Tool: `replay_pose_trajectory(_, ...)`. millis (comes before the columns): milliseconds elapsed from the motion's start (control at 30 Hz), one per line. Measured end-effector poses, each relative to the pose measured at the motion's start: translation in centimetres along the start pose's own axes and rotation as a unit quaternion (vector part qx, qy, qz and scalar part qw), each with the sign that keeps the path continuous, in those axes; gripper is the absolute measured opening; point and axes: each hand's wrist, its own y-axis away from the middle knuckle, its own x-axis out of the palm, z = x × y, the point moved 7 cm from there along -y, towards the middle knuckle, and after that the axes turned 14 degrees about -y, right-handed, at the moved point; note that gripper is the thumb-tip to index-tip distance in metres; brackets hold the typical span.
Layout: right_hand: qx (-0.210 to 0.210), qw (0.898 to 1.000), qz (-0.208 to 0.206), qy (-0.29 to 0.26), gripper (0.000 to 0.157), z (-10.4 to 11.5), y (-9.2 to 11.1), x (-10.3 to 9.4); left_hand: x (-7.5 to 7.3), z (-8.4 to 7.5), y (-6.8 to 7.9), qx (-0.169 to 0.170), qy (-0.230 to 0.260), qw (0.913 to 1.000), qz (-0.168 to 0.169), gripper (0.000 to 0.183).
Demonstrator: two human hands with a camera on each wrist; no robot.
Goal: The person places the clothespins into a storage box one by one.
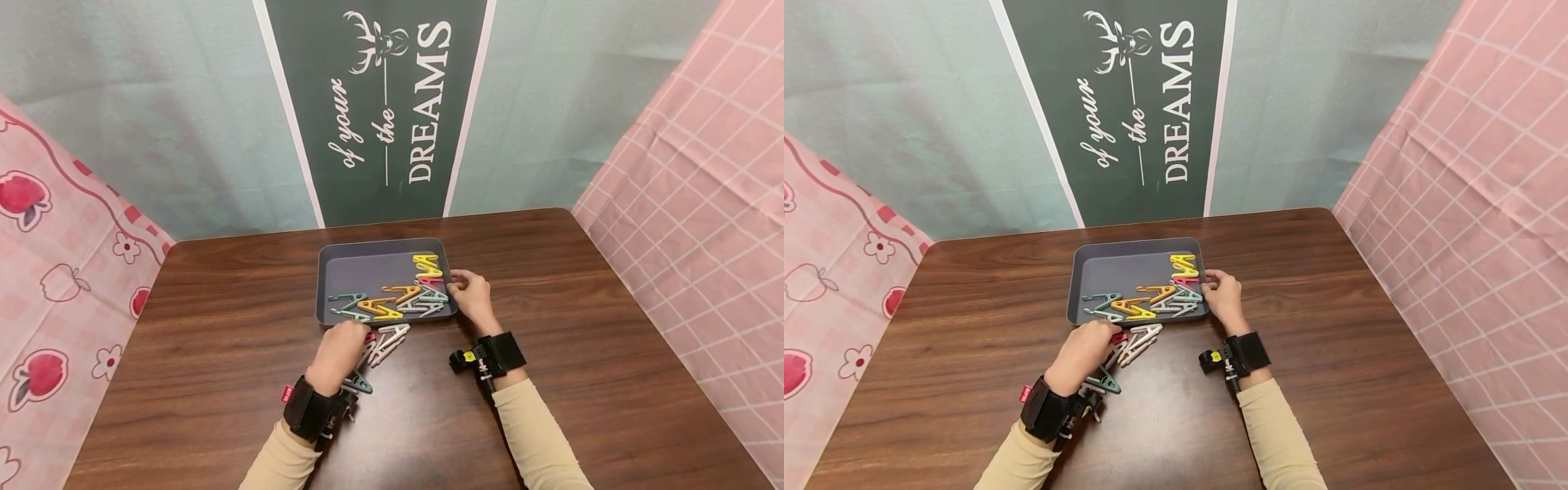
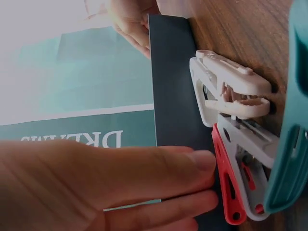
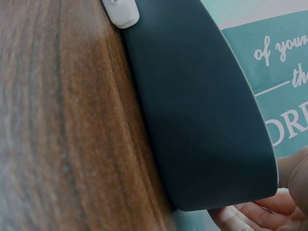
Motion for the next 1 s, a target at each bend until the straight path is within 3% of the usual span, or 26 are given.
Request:
replay_pose_trajectory(300,-0.001,1.0,-0.002,0.002,0.032,0.2,0.1,0.0,0.8,-0.1,-0.1,-0.016,-0.017,0.9997,0.009,0.006)
replay_pose_trajectory(1000,0.001,1.0,0.004,0.001,0.033,0.4,0.2,0.0,0.9,0.5,0.0,-0.021,0.039,0.9981,0.042,0.011)
